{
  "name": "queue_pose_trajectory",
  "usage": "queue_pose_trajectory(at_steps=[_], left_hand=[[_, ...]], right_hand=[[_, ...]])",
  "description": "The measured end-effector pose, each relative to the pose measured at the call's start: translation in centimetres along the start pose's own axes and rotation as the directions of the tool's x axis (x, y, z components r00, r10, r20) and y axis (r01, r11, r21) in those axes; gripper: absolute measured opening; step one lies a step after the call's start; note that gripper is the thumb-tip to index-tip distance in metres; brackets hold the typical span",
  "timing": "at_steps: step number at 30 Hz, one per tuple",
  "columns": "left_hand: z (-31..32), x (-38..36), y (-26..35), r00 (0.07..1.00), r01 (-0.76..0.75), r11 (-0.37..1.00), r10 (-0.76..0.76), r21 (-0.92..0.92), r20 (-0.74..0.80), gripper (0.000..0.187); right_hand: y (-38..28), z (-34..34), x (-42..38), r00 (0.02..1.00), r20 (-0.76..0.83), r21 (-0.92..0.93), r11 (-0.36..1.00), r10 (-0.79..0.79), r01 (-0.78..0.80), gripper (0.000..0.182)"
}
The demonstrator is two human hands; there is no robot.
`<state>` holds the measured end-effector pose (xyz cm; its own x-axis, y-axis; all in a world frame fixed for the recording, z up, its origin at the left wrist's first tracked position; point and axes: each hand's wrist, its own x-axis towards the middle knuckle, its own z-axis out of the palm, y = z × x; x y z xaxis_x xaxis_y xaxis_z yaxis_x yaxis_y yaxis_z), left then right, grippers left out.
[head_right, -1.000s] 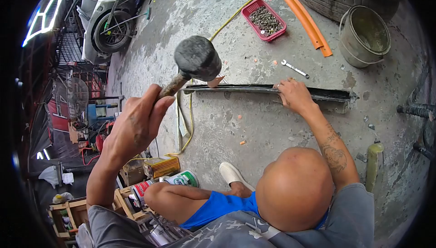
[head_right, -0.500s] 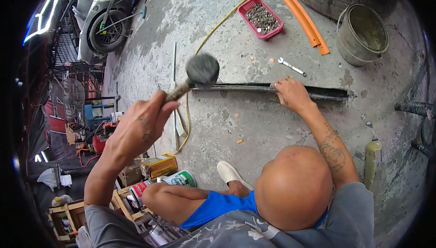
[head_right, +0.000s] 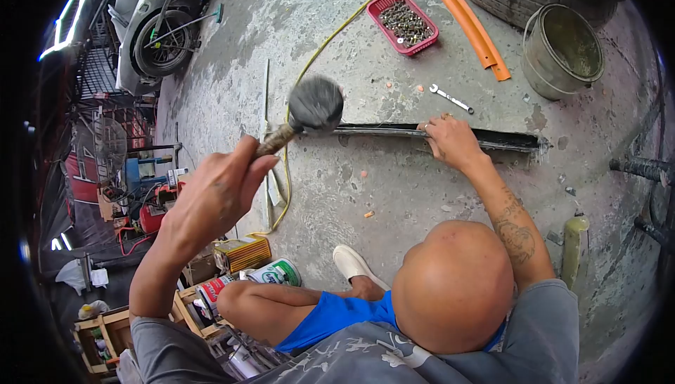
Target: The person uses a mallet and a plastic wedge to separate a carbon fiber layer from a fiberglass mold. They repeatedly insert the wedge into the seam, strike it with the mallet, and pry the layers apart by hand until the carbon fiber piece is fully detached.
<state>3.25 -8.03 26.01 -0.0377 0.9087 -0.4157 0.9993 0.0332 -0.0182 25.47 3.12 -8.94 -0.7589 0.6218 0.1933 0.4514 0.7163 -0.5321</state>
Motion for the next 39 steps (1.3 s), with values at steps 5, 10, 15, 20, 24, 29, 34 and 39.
queue_pose_trajectory(at_steps=[5,10,15,20,24,29,34,39], left_hand=[[0.0,0.0,-0.1,1.0,-0.004,1.0,0.004,0.008,-0.003,0.033],[0.7,0.2,-0.2,0.997,0.053,0.998,-0.052,-0.017,0.05,0.027],[0.9,-0.4,0.5,1.0,0.006,1.0,-0.006,0.024,-0.007,0.025],[3.3,0.0,-1.4,0.996,0.056,0.992,-0.063,0.112,0.057,0.032],[3.2,-1.1,-0.4,0.999,-0.039,0.999,0.039,-0.002,-0.02,0.032],[3.2,-0.1,-2.0,0.998,0.052,0.997,-0.055,0.057,0.043,0.031],[3.5,-0.3,-2.2,0.998,0.043,0.999,-0.043,0.003,0.038,0.032],[2.7,-0.8,-0.9,0.998,0.06,0.997,-0.061,-0.046,-0.021,0.025]], right_hand=[[-0.2,0.0,-0.1,1.0,-0.001,0.009,1.0,0.024,-0.024,0.031],[0.0,0.3,-0.1,1.0,-0.002,0.022,1.0,0.013,-0.013,0.033],[0.0,0.2,0.0,0.999,0.022,0.029,0.999,0.026,-0.026,0.031],[-0.1,0.3,-0.1,1.0,0.016,0.024,0.999,0.026,-0.026,0.03],[-0.4,0.1,0.7,0.998,0.037,0.043,0.998,0.044,-0.046,0.029],[-0.1,0.3,0.2,1.0,0.002,0.049,0.998,0.026,-0.026,0.031],[-0.2,0.4,0.1,0.999,0.025,0.033,0.999,0.035,-0.036,0.031],[-0.3,0.8,0.0,1.0,0.01,0.017,1.0,0.024,-0.024,0.03]])
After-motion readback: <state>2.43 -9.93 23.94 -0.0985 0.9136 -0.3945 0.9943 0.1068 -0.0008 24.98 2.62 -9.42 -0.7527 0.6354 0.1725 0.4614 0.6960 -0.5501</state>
